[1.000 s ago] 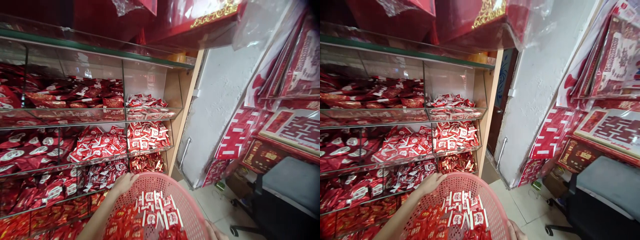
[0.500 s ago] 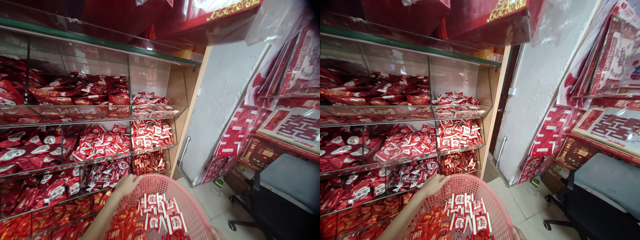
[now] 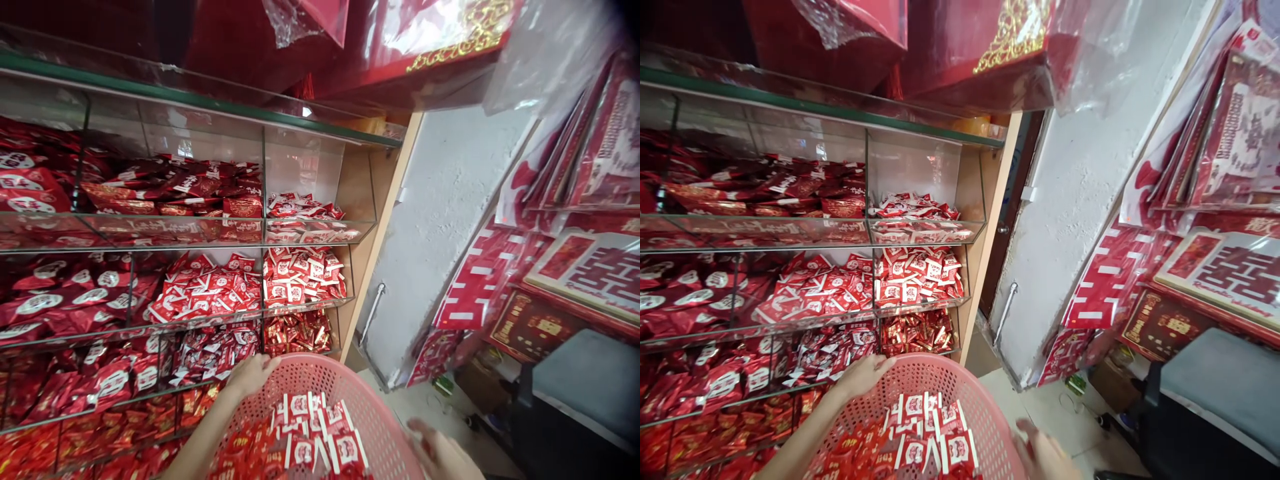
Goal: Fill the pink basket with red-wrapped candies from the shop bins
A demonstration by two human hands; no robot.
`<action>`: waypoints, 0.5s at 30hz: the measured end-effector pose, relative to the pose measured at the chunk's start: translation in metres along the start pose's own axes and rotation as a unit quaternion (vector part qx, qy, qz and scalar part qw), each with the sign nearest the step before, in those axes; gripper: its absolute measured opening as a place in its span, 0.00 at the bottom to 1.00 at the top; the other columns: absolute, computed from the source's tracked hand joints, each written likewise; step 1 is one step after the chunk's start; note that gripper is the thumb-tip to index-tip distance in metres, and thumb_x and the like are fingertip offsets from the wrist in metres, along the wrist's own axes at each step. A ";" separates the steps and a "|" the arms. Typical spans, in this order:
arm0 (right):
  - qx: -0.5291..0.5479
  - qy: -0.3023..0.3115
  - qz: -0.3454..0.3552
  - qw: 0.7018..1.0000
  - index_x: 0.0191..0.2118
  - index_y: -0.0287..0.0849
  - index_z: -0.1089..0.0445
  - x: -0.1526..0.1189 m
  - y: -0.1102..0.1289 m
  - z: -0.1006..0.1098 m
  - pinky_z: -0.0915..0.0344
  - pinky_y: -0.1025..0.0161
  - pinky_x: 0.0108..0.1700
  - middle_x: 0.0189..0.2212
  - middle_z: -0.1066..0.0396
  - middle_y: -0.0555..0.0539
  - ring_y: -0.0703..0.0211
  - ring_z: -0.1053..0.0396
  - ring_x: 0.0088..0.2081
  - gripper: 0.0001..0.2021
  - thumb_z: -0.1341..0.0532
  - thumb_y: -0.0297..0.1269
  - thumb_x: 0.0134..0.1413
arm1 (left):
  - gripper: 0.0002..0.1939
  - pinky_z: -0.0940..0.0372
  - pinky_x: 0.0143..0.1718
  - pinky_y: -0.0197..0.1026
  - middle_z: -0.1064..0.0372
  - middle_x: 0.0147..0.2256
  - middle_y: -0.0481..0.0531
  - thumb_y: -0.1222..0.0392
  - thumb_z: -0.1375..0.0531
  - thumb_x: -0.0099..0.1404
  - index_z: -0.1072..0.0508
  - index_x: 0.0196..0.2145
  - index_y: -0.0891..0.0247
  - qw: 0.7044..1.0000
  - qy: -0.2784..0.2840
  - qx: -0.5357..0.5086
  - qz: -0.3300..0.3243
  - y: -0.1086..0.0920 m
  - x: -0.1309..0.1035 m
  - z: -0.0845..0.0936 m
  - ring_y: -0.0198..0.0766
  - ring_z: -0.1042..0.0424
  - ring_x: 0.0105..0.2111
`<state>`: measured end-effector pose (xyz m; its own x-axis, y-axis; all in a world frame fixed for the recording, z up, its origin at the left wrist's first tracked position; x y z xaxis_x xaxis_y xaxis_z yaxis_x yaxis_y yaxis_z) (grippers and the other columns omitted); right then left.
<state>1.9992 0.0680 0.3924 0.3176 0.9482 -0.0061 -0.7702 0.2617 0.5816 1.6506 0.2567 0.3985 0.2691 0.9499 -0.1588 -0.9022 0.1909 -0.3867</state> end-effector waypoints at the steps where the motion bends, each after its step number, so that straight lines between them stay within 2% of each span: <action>1: -0.015 -0.017 0.023 0.999 0.39 0.48 0.28 0.011 0.019 0.014 0.35 0.60 0.33 0.25 0.26 0.48 0.50 0.28 0.32 0.20 0.48 0.53 0.49 | 0.30 0.40 0.34 0.39 0.26 0.33 0.55 0.36 0.61 0.61 0.28 0.30 0.59 1.000 -0.002 0.005 0.001 0.000 0.000 -0.001 0.44 0.27 0.36; 4: -0.010 -0.044 0.137 0.990 0.41 0.47 0.30 0.039 0.104 0.049 0.37 0.62 0.36 0.30 0.26 0.47 0.53 0.28 0.35 0.18 0.51 0.49 0.55 | 0.31 0.39 0.36 0.40 0.26 0.35 0.56 0.34 0.59 0.59 0.28 0.34 0.59 1.000 -0.018 0.017 -0.002 -0.002 -0.001 -0.001 0.45 0.28 0.38; 6: 0.005 -0.055 0.217 0.975 0.39 0.46 0.30 0.052 0.166 0.063 0.38 0.64 0.36 0.33 0.26 0.47 0.56 0.29 0.35 0.16 0.52 0.46 0.56 | 0.31 0.39 0.36 0.40 0.26 0.36 0.57 0.33 0.59 0.58 0.29 0.35 0.59 0.999 -0.030 0.025 -0.008 -0.004 -0.002 0.000 0.45 0.28 0.39; 9: 0.049 -0.089 0.292 0.951 0.33 0.43 0.30 0.070 0.241 0.075 0.40 0.66 0.34 0.29 0.27 0.48 0.59 0.31 0.31 0.14 0.50 0.42 0.57 | 0.31 0.39 0.34 0.39 0.26 0.34 0.56 0.33 0.61 0.59 0.29 0.33 0.59 0.998 -0.039 0.037 -0.012 -0.005 -0.005 0.001 0.44 0.27 0.36; 12: 0.131 -0.080 0.306 0.939 0.30 0.41 0.30 0.097 0.289 0.066 0.40 0.67 0.33 0.27 0.27 0.49 0.62 0.31 0.29 0.10 0.45 0.40 0.53 | 0.32 0.39 0.32 0.39 0.26 0.33 0.56 0.33 0.62 0.59 0.30 0.32 0.59 0.998 -0.045 0.040 -0.014 -0.003 -0.006 0.002 0.44 0.27 0.35; 15: 0.176 -0.061 0.263 0.947 0.25 0.40 0.30 0.130 0.312 0.043 0.42 0.69 0.29 0.21 0.29 0.51 0.64 0.33 0.25 0.10 0.41 0.41 0.48 | 0.33 0.39 0.32 0.39 0.26 0.34 0.57 0.32 0.62 0.58 0.29 0.32 0.58 0.998 -0.046 0.036 -0.019 -0.002 -0.005 0.002 0.44 0.27 0.36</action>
Point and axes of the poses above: each hand's wrist, its own x-axis towards the middle knuckle, its own z-axis out of the back of the hand, y = z × x, the point moved 9 cm from there along x, towards the middle knuckle
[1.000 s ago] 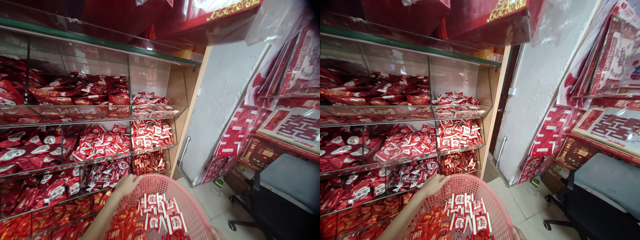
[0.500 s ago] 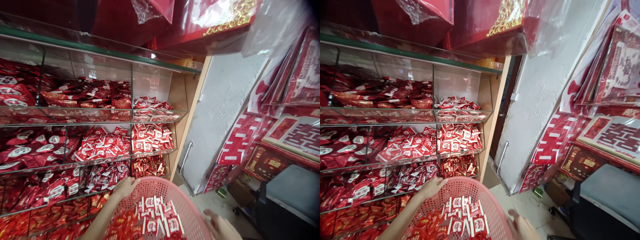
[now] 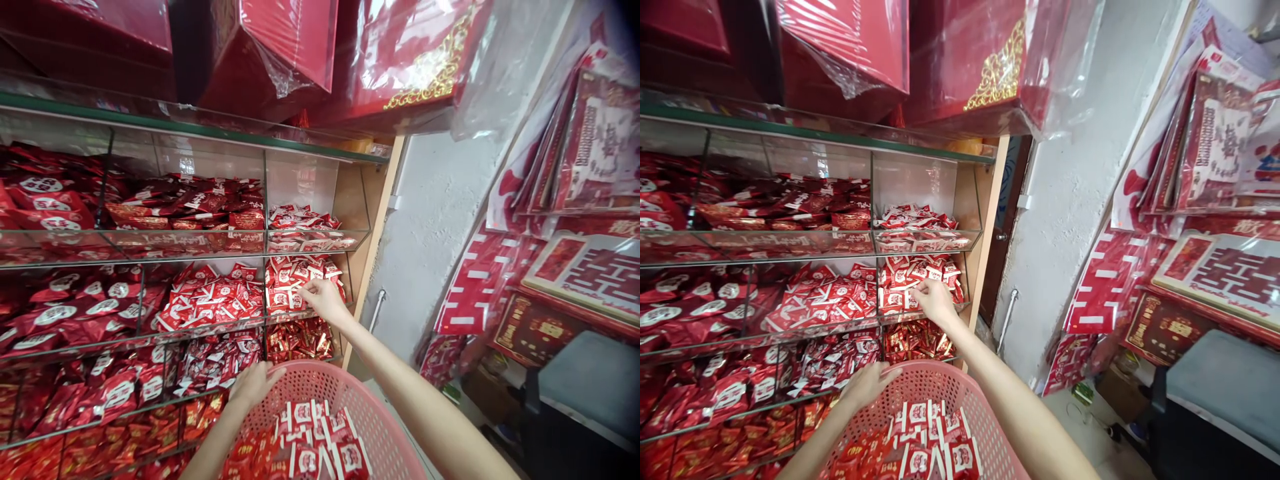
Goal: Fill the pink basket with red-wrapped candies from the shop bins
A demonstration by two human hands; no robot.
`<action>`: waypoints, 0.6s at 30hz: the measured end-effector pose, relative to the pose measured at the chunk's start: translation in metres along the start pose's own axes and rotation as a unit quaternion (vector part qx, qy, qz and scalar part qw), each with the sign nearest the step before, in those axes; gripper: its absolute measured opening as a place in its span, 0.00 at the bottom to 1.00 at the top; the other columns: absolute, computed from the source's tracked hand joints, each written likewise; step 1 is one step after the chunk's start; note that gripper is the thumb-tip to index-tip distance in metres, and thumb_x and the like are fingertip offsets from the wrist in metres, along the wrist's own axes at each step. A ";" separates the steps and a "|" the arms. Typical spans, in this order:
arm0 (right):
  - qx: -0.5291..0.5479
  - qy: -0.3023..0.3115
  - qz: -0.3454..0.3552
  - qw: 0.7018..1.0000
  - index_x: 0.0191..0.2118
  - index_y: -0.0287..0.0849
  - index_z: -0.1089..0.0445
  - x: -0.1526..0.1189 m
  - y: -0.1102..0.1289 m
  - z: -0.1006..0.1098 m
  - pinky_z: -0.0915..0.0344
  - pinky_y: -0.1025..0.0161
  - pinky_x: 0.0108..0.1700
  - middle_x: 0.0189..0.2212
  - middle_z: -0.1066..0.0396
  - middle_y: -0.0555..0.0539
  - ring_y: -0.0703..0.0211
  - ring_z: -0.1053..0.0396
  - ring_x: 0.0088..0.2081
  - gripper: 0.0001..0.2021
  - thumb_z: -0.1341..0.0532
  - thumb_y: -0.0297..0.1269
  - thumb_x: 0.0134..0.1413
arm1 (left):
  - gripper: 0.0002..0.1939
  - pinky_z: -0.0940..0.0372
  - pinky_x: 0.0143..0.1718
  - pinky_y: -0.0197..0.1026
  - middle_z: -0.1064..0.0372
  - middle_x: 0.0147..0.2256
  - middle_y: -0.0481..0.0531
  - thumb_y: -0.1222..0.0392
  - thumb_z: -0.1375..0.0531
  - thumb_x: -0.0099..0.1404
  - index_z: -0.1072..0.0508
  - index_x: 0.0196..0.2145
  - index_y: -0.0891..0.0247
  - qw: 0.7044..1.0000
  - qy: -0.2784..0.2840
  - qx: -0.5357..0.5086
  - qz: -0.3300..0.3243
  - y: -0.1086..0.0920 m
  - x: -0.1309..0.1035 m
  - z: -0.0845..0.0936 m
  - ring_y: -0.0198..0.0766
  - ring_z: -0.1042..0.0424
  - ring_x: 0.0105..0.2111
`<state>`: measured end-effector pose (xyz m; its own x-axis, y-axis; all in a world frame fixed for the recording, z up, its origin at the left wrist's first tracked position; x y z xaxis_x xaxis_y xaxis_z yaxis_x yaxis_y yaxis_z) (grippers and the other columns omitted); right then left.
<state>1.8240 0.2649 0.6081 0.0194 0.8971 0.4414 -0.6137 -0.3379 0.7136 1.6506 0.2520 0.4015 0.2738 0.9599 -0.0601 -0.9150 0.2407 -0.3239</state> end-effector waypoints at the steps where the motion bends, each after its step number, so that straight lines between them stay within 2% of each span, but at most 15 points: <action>1: 0.006 0.004 -0.023 1.000 0.23 0.39 0.30 0.008 -0.004 -0.010 0.42 0.69 0.27 0.18 0.31 0.51 0.64 0.34 0.23 0.11 0.41 0.42 0.46 | 0.34 0.39 0.32 0.39 0.26 0.34 0.57 0.31 0.62 0.58 0.29 0.32 0.58 1.000 0.000 -0.001 -0.001 0.000 0.001 0.000 0.44 0.27 0.36; 5: 0.053 0.022 -0.111 0.992 0.16 0.39 0.33 0.022 -0.017 -0.038 0.45 0.70 0.22 0.11 0.37 0.54 0.68 0.40 0.17 0.15 0.39 0.45 0.43 | 0.34 0.39 0.33 0.39 0.26 0.34 0.57 0.31 0.62 0.58 0.28 0.33 0.59 1.000 -0.002 -0.002 -0.001 0.002 0.003 0.000 0.45 0.27 0.36; 9: 0.146 0.025 -0.181 0.972 0.15 0.39 0.36 0.020 -0.023 -0.048 0.48 0.72 0.18 0.10 0.40 0.55 0.72 0.46 0.13 0.13 0.39 0.39 0.44 | 0.34 0.39 0.33 0.39 0.26 0.34 0.58 0.32 0.61 0.58 0.28 0.33 0.59 1.000 0.001 -0.001 -0.003 0.002 0.004 0.000 0.44 0.27 0.36; 13: 0.216 -0.002 -0.170 0.962 0.14 0.39 0.37 0.019 -0.022 -0.044 0.51 0.73 0.15 0.10 0.40 0.56 0.73 0.47 0.13 0.12 0.40 0.33 0.43 | 0.34 0.39 0.34 0.40 0.26 0.35 0.57 0.31 0.61 0.58 0.28 0.35 0.59 1.000 0.010 0.007 -0.003 0.002 0.005 -0.001 0.45 0.27 0.37; 18: 0.295 -0.025 -0.144 0.944 0.18 0.39 0.36 0.020 -0.021 -0.035 0.51 0.73 0.15 0.12 0.36 0.56 0.73 0.47 0.13 0.09 0.38 0.34 0.41 | 0.34 0.38 0.35 0.41 0.26 0.35 0.57 0.31 0.61 0.57 0.27 0.35 0.58 1.000 0.015 0.018 0.000 0.003 0.007 -0.003 0.45 0.27 0.37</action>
Point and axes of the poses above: each hand's wrist, its own x-axis towards the middle knuckle, its own z-axis out of the back of the hand, y = z × x, the point moved 9 cm from there along x, towards the middle knuckle
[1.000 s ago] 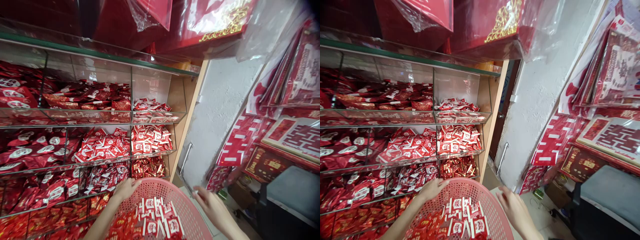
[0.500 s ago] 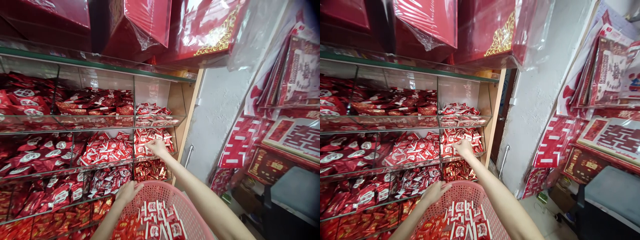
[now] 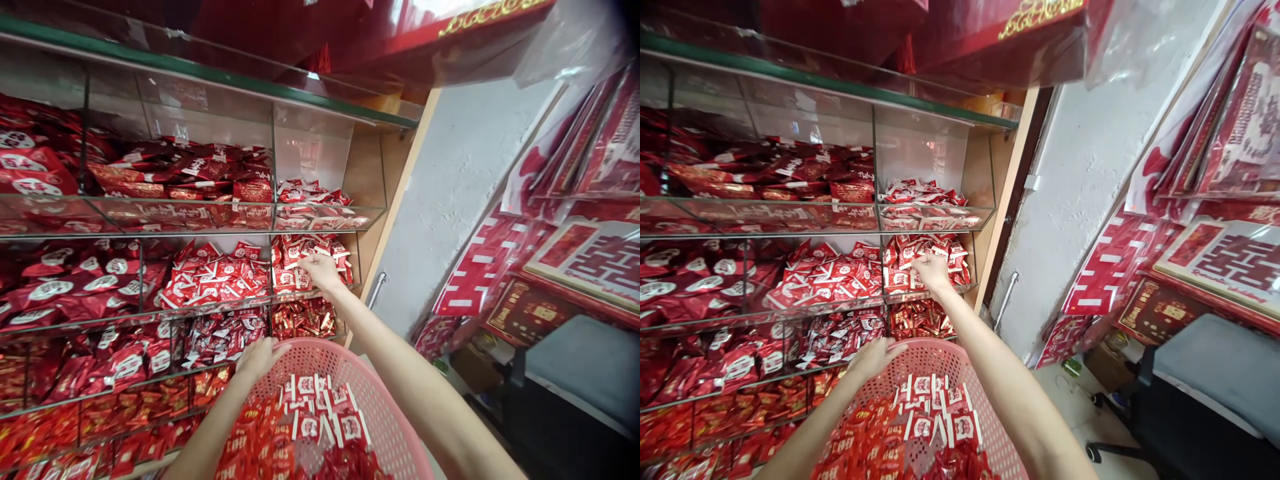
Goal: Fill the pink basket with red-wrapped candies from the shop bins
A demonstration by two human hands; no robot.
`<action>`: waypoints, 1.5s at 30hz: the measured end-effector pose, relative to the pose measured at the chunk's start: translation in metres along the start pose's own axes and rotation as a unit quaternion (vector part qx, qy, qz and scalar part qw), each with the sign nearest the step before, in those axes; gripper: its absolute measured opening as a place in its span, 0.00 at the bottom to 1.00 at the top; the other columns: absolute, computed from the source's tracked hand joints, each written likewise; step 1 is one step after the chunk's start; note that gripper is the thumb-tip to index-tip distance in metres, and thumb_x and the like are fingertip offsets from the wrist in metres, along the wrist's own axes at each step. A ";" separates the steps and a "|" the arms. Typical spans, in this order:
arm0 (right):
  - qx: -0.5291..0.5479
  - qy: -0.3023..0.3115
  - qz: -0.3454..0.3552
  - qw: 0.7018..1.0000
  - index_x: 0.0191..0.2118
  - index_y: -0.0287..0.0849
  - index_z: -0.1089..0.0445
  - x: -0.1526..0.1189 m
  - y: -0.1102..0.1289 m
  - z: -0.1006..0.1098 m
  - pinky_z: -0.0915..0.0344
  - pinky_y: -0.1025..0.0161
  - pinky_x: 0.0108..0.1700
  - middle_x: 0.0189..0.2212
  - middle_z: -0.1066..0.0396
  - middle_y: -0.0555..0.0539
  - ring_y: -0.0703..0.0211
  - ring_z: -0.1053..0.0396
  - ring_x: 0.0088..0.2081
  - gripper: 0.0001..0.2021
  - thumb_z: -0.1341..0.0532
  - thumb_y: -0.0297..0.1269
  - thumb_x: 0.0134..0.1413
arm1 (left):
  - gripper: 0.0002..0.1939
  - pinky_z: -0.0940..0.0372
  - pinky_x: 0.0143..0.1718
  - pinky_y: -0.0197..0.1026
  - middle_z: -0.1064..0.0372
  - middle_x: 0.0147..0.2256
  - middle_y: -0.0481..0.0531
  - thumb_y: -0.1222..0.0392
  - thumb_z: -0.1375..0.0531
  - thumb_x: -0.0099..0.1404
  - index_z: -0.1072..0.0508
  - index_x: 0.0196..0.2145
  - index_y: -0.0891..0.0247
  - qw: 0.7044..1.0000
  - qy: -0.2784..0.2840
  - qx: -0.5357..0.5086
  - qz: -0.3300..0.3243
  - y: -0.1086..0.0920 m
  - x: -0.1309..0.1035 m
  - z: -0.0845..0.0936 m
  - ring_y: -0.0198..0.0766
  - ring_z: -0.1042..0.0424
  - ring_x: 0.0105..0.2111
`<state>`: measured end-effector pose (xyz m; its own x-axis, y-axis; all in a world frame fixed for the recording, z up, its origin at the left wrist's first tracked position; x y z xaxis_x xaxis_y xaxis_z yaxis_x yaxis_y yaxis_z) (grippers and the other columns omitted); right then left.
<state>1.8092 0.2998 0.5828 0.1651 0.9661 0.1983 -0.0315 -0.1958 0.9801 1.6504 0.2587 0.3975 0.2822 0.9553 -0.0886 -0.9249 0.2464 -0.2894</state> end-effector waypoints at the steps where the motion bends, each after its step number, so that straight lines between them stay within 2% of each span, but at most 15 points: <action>1: 0.013 0.002 0.003 1.000 0.19 0.39 0.36 0.000 0.002 0.002 0.52 0.73 0.15 0.13 0.36 0.56 0.73 0.47 0.13 0.08 0.37 0.35 0.40 | 0.35 0.38 0.35 0.41 0.26 0.35 0.57 0.31 0.62 0.57 0.27 0.34 0.58 1.000 0.001 0.001 0.001 0.000 0.000 0.000 0.45 0.27 0.37; 7: 0.047 0.017 0.033 0.998 0.23 0.39 0.34 -0.012 0.016 0.019 0.53 0.72 0.15 0.15 0.36 0.56 0.73 0.47 0.14 0.11 0.35 0.41 0.37 | 0.35 0.38 0.34 0.40 0.26 0.35 0.58 0.30 0.61 0.57 0.27 0.34 0.59 1.000 0.005 -0.005 0.001 0.000 0.002 -0.002 0.45 0.27 0.36; 16: -0.017 0.052 0.074 0.996 0.27 0.40 0.33 -0.053 0.043 0.043 0.51 0.72 0.16 0.18 0.34 0.55 0.73 0.46 0.15 0.12 0.36 0.45 0.43 | 0.35 0.38 0.34 0.40 0.26 0.35 0.58 0.30 0.61 0.57 0.27 0.35 0.59 1.000 0.002 0.000 0.005 -0.001 0.002 0.000 0.45 0.27 0.36; 18: -0.047 0.085 0.079 0.992 0.28 0.40 0.33 -0.066 0.046 0.044 0.49 0.72 0.17 0.19 0.34 0.54 0.72 0.44 0.16 0.11 0.37 0.44 0.46 | 0.35 0.38 0.35 0.40 0.26 0.36 0.58 0.31 0.61 0.57 0.27 0.35 0.59 1.000 0.001 0.002 0.005 -0.002 0.001 0.000 0.45 0.27 0.37; 20: -0.075 0.144 0.074 0.984 0.29 0.41 0.33 -0.082 0.041 0.041 0.45 0.71 0.19 0.21 0.33 0.54 0.71 0.41 0.19 0.10 0.39 0.43 0.48 | 0.34 0.37 0.36 0.41 0.26 0.37 0.59 0.32 0.60 0.58 0.27 0.37 0.59 1.000 0.005 0.001 0.006 -0.002 0.001 0.000 0.46 0.27 0.38; 23: -0.101 0.236 0.033 0.966 0.29 0.40 0.32 -0.107 0.007 0.035 0.40 0.70 0.24 0.23 0.33 0.52 0.69 0.37 0.23 0.08 0.40 0.40 0.50 | 0.32 0.37 0.37 0.42 0.26 0.37 0.59 0.34 0.59 0.59 0.27 0.40 0.58 1.000 0.009 -0.002 0.007 -0.002 0.001 -0.001 0.47 0.27 0.39; 26: -0.105 0.298 -0.048 0.948 0.27 0.39 0.33 -0.131 -0.060 0.028 0.39 0.69 0.24 0.21 0.34 0.53 0.69 0.36 0.22 0.06 0.40 0.37 0.47 | 0.32 0.36 0.36 0.43 0.25 0.36 0.58 0.34 0.60 0.59 0.27 0.38 0.58 1.000 0.004 0.000 0.001 -0.003 0.001 -0.002 0.48 0.27 0.38; 30: -0.082 0.279 -0.163 0.943 0.22 0.39 0.37 -0.156 -0.158 0.026 0.41 0.71 0.21 0.16 0.37 0.57 0.71 0.40 0.17 0.04 0.40 0.33 0.42 | 0.33 0.36 0.36 0.43 0.25 0.35 0.58 0.33 0.60 0.59 0.27 0.36 0.59 1.000 -0.007 0.004 -0.005 -0.003 0.001 0.000 0.48 0.27 0.38; 33: -0.083 0.252 -0.245 0.933 0.20 0.40 0.38 -0.169 -0.211 0.028 0.44 0.74 0.18 0.13 0.39 0.58 0.72 0.42 0.15 0.04 0.42 0.31 0.39 | 0.33 0.37 0.36 0.43 0.25 0.35 0.58 0.33 0.61 0.59 0.27 0.35 0.59 1.000 -0.010 0.005 -0.004 -0.003 0.000 0.000 0.48 0.27 0.37; 36: -0.085 0.225 -0.321 0.916 0.19 0.40 0.38 -0.179 -0.241 0.034 0.44 0.75 0.17 0.12 0.39 0.58 0.72 0.41 0.15 0.04 0.41 0.30 0.37 | 0.32 0.37 0.36 0.43 0.25 0.35 0.58 0.34 0.60 0.59 0.27 0.36 0.59 1.000 -0.007 0.005 -0.003 -0.003 0.000 0.000 0.47 0.27 0.37; 39: -0.066 0.223 -0.376 0.897 0.20 0.40 0.38 -0.187 -0.257 0.034 0.43 0.75 0.16 0.13 0.38 0.57 0.70 0.38 0.16 0.03 0.41 0.29 0.35 | 0.31 0.37 0.37 0.42 0.25 0.36 0.57 0.35 0.59 0.60 0.27 0.36 0.58 1.000 -0.003 0.004 -0.003 -0.004 -0.001 0.000 0.46 0.27 0.38; 42: -0.054 0.227 -0.401 0.886 0.20 0.40 0.38 -0.190 -0.264 0.032 0.41 0.75 0.17 0.14 0.37 0.56 0.69 0.35 0.17 0.03 0.41 0.28 0.35 | 0.31 0.37 0.37 0.42 0.25 0.36 0.58 0.35 0.59 0.60 0.27 0.36 0.59 1.000 -0.003 0.001 -0.001 -0.004 -0.001 0.001 0.46 0.27 0.38; 45: -0.065 0.224 -0.396 0.888 0.21 0.40 0.38 -0.188 -0.267 0.029 0.41 0.75 0.18 0.14 0.37 0.56 0.69 0.35 0.17 0.04 0.40 0.29 0.37 | 0.32 0.37 0.36 0.42 0.25 0.36 0.59 0.34 0.59 0.59 0.27 0.36 0.59 1.000 -0.001 -0.002 0.008 -0.003 -0.001 0.001 0.47 0.27 0.37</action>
Point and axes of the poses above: each hand's wrist, its own x-axis towards the middle knuckle, its own z-axis out of the back of the hand, y = z × x, the point moved 9 cm from there along x, towards the middle knuckle
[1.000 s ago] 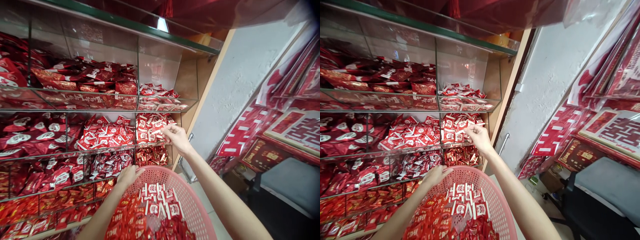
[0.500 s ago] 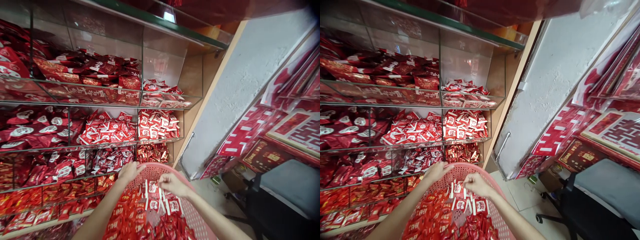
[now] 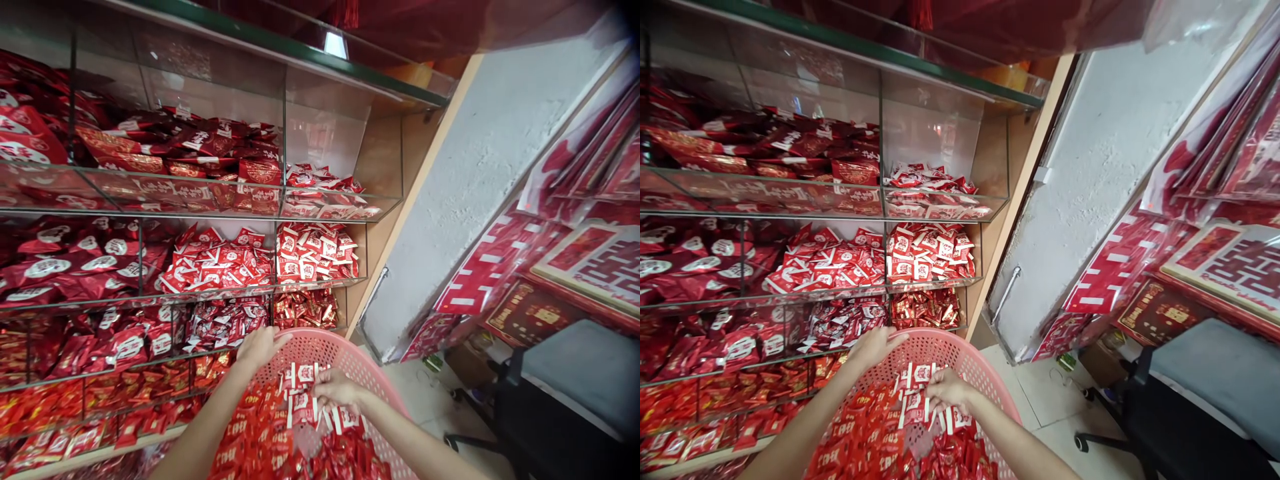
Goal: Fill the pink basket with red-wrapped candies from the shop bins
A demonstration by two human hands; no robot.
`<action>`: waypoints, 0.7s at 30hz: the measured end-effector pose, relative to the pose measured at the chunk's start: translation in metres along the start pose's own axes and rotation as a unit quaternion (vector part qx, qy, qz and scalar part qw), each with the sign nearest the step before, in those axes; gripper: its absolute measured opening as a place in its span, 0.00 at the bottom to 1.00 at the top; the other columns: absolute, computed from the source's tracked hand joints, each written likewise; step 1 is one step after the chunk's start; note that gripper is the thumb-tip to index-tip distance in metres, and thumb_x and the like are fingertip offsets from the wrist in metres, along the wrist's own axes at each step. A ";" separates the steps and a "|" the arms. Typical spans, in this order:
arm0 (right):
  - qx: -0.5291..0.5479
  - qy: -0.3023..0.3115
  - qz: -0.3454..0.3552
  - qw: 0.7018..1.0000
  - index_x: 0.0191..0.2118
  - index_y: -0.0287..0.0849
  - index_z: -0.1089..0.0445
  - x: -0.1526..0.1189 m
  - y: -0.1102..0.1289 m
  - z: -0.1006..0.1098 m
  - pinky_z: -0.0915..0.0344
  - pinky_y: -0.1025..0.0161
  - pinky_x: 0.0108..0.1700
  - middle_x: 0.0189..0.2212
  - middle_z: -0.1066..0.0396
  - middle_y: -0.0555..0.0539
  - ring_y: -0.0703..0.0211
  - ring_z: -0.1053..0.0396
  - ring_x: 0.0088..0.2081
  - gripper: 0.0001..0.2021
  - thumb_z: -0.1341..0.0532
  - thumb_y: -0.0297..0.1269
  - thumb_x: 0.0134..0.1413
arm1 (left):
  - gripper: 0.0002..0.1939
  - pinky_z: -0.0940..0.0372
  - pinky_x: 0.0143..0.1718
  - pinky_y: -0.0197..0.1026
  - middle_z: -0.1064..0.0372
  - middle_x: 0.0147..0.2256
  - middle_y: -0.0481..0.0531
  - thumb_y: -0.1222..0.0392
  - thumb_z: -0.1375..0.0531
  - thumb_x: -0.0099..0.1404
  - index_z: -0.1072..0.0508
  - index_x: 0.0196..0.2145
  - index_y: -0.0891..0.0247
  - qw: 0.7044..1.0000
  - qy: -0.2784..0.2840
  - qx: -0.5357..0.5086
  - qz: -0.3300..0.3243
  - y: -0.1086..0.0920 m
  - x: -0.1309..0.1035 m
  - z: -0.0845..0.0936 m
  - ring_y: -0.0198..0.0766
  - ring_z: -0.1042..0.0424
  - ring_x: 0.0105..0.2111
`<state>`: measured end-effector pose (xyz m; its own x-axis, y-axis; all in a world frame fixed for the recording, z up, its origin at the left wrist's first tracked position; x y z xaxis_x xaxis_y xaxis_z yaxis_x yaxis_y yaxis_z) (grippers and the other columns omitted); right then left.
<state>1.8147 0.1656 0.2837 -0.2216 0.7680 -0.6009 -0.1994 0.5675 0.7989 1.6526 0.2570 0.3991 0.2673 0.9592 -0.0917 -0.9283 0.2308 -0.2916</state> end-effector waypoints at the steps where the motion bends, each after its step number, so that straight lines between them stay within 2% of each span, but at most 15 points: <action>1: -0.008 -0.003 0.003 1.000 0.21 0.40 0.38 0.002 0.000 0.000 0.41 0.75 0.18 0.14 0.37 0.56 0.69 0.35 0.17 0.04 0.40 0.29 0.37 | 0.32 0.37 0.36 0.42 0.25 0.35 0.59 0.33 0.59 0.59 0.27 0.36 0.59 1.000 0.002 -0.001 0.005 0.001 0.000 0.000 0.47 0.27 0.37; 7: -0.122 -0.053 0.031 0.991 0.20 0.41 0.40 0.012 -0.003 0.003 0.46 0.73 0.16 0.10 0.40 0.57 0.65 0.35 0.16 0.07 0.41 0.30 0.42 | 0.34 0.38 0.36 0.41 0.26 0.35 0.59 0.32 0.60 0.58 0.27 0.35 0.60 1.000 0.000 -0.005 0.006 0.001 0.000 0.000 0.46 0.27 0.37; 9: -0.186 -0.080 0.046 0.978 0.18 0.42 0.41 0.011 0.000 0.005 0.47 0.72 0.16 0.09 0.42 0.57 0.64 0.35 0.16 0.09 0.42 0.31 0.44 | 0.34 0.38 0.35 0.42 0.26 0.34 0.59 0.32 0.60 0.58 0.27 0.35 0.60 1.000 -0.001 -0.002 0.001 0.000 0.000 -0.001 0.46 0.27 0.36; 11: -0.272 -0.114 0.064 0.953 0.16 0.42 0.42 0.006 0.012 0.008 0.48 0.71 0.18 0.09 0.42 0.55 0.63 0.36 0.16 0.12 0.43 0.30 0.45 | 0.34 0.38 0.35 0.42 0.26 0.34 0.58 0.32 0.61 0.58 0.27 0.34 0.59 1.000 -0.002 -0.001 0.000 0.001 0.000 -0.001 0.46 0.27 0.36; 13: -0.366 -0.165 0.106 0.910 0.13 0.41 0.43 -0.006 0.040 0.012 0.50 0.70 0.20 0.10 0.41 0.53 0.64 0.36 0.18 0.14 0.43 0.29 0.45 | 0.33 0.38 0.35 0.42 0.26 0.34 0.58 0.32 0.60 0.58 0.27 0.35 0.59 1.000 -0.001 0.000 0.001 0.001 0.000 -0.001 0.45 0.27 0.36; 16: -0.447 -0.229 0.193 0.843 0.13 0.41 0.42 -0.035 0.104 0.015 0.53 0.68 0.23 0.13 0.38 0.51 0.66 0.39 0.20 0.14 0.43 0.28 0.44 | 0.33 0.38 0.35 0.41 0.26 0.35 0.57 0.33 0.60 0.59 0.27 0.36 0.59 1.000 0.001 -0.002 0.003 0.002 0.000 -0.001 0.45 0.27 0.37; 21: -0.406 -0.281 0.340 0.800 0.19 0.42 0.37 -0.097 0.224 0.020 0.50 0.67 0.26 0.17 0.34 0.51 0.65 0.39 0.21 0.14 0.45 0.39 0.53 | 0.33 0.37 0.36 0.41 0.25 0.35 0.58 0.33 0.61 0.59 0.27 0.35 0.59 1.000 0.006 0.001 0.000 0.001 -0.001 0.000 0.45 0.27 0.37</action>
<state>1.8103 0.2238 0.5218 -0.1225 0.9590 0.2555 -0.8200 -0.2428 0.5182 1.6518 0.2561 0.3988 0.2712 0.9569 -0.1038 -0.9286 0.2317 -0.2899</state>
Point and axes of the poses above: each hand's wrist, its own x-axis towards the middle knuckle, its own z-axis out of the back of the hand, y = z × x, the point moved 9 cm from there along x, towards the middle knuckle
